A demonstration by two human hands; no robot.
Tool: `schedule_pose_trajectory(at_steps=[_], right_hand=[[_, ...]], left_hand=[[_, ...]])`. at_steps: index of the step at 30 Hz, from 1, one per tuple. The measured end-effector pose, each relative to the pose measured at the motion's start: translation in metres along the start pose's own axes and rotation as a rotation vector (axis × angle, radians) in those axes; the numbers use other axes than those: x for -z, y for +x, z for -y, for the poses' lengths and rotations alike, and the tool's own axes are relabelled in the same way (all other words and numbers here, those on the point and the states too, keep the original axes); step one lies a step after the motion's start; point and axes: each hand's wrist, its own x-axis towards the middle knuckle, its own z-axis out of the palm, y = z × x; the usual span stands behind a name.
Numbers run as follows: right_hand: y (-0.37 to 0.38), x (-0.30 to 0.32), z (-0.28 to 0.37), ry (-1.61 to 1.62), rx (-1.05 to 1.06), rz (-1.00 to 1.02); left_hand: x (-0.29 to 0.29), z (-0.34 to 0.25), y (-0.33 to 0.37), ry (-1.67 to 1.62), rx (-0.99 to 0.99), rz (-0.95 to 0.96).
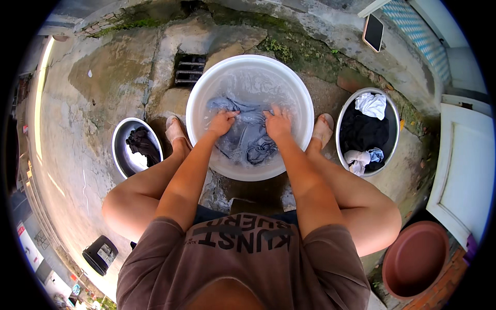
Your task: The person washes clothing by hand in a basin of water, scrubbing and wringing a blue garment and a white garment one at a time.
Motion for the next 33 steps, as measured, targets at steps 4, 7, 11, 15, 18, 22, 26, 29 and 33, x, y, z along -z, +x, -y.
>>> schedule_pose_trajectory(at_steps=[4,7,11,15,18,22,26,29,33], right_hand=[[0.033,-0.001,-0.01,0.401,-0.19,0.254],[0.05,-0.022,-0.013,0.624,-0.262,0.002],[0.068,-0.059,0.009,0.444,-0.244,-0.005],[0.071,0.023,0.05,0.743,-0.169,0.436],[0.061,0.047,0.023,1.474,-0.498,0.654],[0.053,0.062,0.0,1.723,-0.642,0.523],[0.046,0.075,-0.009,1.695,-0.617,0.337],[0.041,0.087,-0.024,1.878,-0.478,0.222],[0.038,0.13,-0.037,1.768,-0.39,0.207]], left_hand=[[-0.004,0.0,0.007,-1.008,0.331,-0.473],[0.006,-0.028,0.013,-1.468,0.404,-0.418],[0.002,-0.074,0.043,-1.653,0.576,-0.31],[-0.007,-0.007,0.042,-1.489,0.416,-0.347],[0.013,-0.033,0.016,-1.602,0.241,-0.333],[0.045,-0.05,-0.021,-1.698,0.159,-0.24],[0.06,-0.049,-0.038,-1.647,0.072,-0.273],[0.084,-0.063,-0.052,-1.685,0.095,-0.276],[0.12,-0.062,-0.067,-0.981,-0.081,-0.206]])
